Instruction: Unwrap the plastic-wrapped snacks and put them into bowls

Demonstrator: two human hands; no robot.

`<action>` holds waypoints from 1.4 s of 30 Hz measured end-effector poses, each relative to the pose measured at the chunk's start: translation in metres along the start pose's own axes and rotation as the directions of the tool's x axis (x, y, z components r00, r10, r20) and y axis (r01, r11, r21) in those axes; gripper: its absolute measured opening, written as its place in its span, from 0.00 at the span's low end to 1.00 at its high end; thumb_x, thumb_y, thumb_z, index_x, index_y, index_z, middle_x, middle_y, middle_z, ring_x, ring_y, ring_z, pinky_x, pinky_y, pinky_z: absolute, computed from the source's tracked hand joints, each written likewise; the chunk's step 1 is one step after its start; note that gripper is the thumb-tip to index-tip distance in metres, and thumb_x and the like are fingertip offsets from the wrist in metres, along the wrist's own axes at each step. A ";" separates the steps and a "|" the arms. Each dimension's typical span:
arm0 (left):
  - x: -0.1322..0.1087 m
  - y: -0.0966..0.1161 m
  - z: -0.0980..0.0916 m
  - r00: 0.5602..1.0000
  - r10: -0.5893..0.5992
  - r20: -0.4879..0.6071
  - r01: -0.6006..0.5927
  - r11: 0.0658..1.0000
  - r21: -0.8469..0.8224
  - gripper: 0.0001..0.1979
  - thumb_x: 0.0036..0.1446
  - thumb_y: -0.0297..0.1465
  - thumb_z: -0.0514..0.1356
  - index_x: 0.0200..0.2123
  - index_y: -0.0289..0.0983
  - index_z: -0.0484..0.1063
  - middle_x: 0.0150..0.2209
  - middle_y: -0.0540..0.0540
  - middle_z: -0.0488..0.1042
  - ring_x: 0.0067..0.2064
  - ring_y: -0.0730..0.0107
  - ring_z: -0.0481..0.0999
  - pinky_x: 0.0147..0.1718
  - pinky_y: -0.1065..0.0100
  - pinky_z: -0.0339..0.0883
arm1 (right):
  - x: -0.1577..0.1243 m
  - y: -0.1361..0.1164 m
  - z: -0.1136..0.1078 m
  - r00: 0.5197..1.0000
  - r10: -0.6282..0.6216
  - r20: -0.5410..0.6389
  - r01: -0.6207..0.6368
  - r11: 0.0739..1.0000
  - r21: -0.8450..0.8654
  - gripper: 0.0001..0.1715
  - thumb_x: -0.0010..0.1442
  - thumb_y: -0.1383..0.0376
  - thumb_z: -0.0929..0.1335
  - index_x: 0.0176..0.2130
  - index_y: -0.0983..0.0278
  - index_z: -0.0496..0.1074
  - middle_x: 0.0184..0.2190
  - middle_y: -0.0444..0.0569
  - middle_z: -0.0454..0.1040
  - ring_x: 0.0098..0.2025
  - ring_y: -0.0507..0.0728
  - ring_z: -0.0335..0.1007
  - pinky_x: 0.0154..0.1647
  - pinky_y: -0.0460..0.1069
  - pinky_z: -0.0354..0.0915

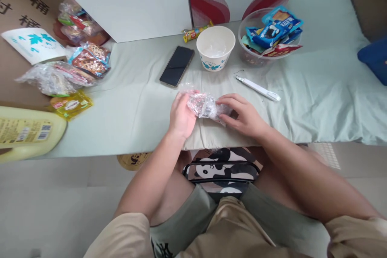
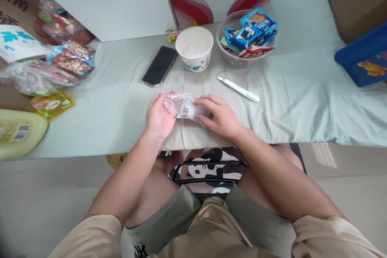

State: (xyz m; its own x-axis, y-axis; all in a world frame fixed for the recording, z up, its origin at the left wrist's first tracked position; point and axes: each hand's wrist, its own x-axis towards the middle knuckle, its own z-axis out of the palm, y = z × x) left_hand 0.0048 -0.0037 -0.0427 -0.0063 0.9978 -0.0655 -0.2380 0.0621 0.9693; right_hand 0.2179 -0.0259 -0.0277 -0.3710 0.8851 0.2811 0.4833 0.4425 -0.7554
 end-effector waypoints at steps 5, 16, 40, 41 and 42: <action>0.012 -0.007 -0.023 0.976 -0.053 -0.213 0.047 0.998 -0.034 0.12 0.61 0.43 0.61 0.41 0.42 0.69 0.45 0.44 0.78 0.48 0.63 0.80 0.43 0.63 0.77 | 0.003 0.012 -0.011 0.980 0.046 -0.193 -0.058 0.996 -0.062 0.01 0.59 0.65 0.68 0.34 0.58 0.72 0.43 0.52 0.77 0.47 0.63 0.75 0.52 0.61 0.70; 0.021 0.020 -0.047 0.984 0.161 0.080 -0.179 0.841 0.511 0.19 0.54 0.34 0.64 0.50 0.42 0.73 0.43 0.45 0.79 0.43 0.64 0.79 0.43 0.63 0.73 | 0.003 0.019 -0.022 0.950 0.053 -0.306 -0.119 0.973 -0.200 0.17 0.59 0.62 0.65 0.49 0.58 0.73 0.50 0.55 0.75 0.53 0.67 0.71 0.55 0.63 0.66; -0.007 0.073 -0.067 0.858 0.290 0.424 -0.509 0.357 0.784 0.12 0.58 0.41 0.62 0.28 0.40 0.73 0.26 0.49 0.67 0.30 0.68 0.67 0.32 0.64 0.65 | -0.012 -0.009 -0.022 0.974 -0.116 0.194 0.170 0.942 -0.291 0.10 0.60 0.67 0.63 0.40 0.62 0.71 0.30 0.48 0.76 0.30 0.56 0.67 0.33 0.51 0.56; -0.007 0.073 -0.068 0.872 0.263 0.412 -0.487 0.395 0.779 0.14 0.59 0.43 0.61 0.30 0.39 0.76 0.33 0.46 0.72 0.35 0.66 0.71 0.36 0.63 0.68 | -0.013 -0.008 -0.023 0.959 -0.102 0.265 0.171 0.953 -0.251 0.11 0.61 0.64 0.63 0.42 0.62 0.72 0.28 0.47 0.76 0.29 0.56 0.66 0.33 0.51 0.56; -0.007 0.072 -0.067 0.885 0.223 0.409 -0.465 0.429 0.774 0.17 0.60 0.45 0.60 0.29 0.39 0.77 0.40 0.42 0.74 0.41 0.64 0.73 0.39 0.62 0.70 | -0.012 -0.007 -0.023 0.937 -0.106 0.332 0.181 0.962 -0.203 0.12 0.63 0.61 0.63 0.42 0.62 0.73 0.28 0.47 0.76 0.29 0.56 0.66 0.34 0.51 0.56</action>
State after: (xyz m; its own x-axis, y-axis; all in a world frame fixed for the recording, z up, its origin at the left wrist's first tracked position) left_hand -0.0776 -0.0077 0.0120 0.3384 0.9058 0.2549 0.6527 -0.4211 0.6298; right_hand 0.2372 -0.0364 -0.0121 -0.6627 0.7343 0.1470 0.5589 0.6156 -0.5556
